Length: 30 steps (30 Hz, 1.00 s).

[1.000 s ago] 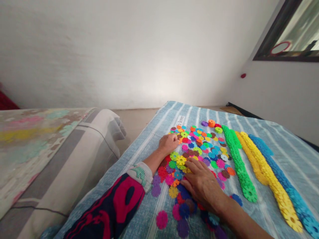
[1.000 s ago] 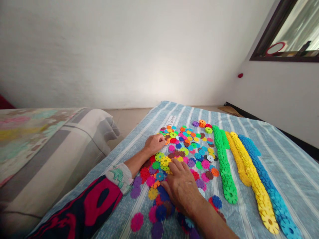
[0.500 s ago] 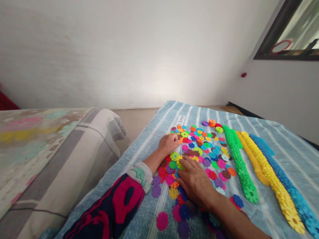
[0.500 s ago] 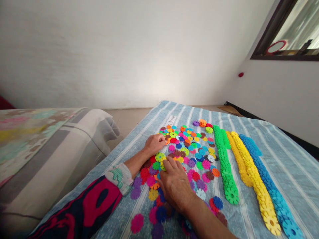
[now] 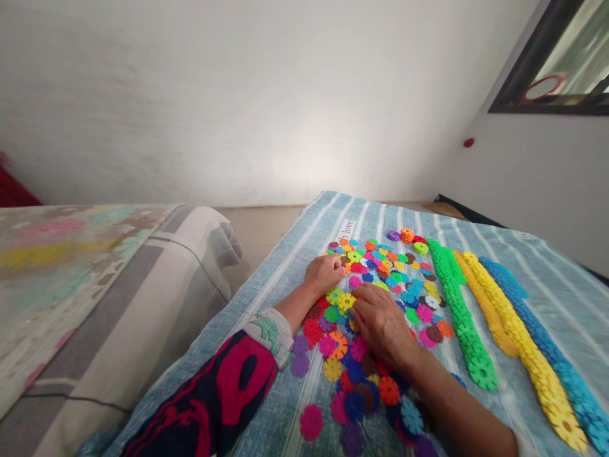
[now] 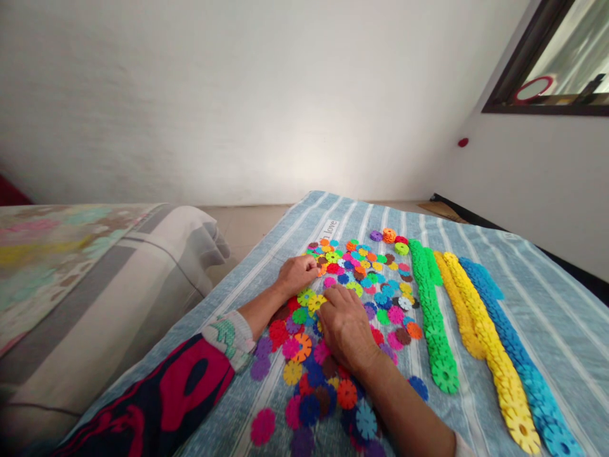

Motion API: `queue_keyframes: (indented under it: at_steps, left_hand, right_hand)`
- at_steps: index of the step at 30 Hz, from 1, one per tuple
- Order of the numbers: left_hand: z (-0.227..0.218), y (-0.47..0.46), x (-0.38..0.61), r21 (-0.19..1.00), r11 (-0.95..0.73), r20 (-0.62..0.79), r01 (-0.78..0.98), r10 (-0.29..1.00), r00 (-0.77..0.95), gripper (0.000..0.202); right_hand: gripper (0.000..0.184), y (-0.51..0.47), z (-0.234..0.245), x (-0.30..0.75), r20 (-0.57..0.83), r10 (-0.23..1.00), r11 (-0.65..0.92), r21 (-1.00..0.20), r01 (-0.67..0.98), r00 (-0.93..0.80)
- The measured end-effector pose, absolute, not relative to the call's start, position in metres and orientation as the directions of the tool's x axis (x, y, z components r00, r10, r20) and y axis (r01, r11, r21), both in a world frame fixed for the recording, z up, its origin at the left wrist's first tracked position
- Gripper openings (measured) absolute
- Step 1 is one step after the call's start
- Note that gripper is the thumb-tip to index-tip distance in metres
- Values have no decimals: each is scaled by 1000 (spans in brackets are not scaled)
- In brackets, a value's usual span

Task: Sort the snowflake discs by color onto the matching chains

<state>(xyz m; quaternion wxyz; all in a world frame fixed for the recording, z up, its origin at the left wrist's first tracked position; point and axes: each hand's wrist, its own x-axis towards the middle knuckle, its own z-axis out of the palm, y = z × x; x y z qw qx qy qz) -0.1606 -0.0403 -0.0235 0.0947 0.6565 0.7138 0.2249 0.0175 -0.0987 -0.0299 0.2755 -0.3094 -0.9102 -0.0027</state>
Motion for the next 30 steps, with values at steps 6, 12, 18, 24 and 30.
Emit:
queue_keyframes:
  at_steps: [6,12,18,24,30]
  left_hand:
    - [-26,-39,-162,454,21,173,891,979,-112,17]
    - [-27,-38,-163,452,25,164,892,980,-110,17]
    - [-26,-39,-162,459,21,169,888,979,-110,17]
    - [-27,-39,-162,467,29,162,884,980,-118,17]
    - [-26,-38,-162,466,32,148,884,982,-113,16]
  right_hand:
    - [24,-90,-29,18,513,612,769,-209,604,-602]
    - [24,-87,-30,9,456,616,768,-167,618,-642]
    - [25,-80,-28,11,437,659,748,-298,593,-612]
    - [26,-93,-23,1,385,634,773,-328,543,-671]
    - [23,-97,-24,-15,398,636,772,-304,559,-661]
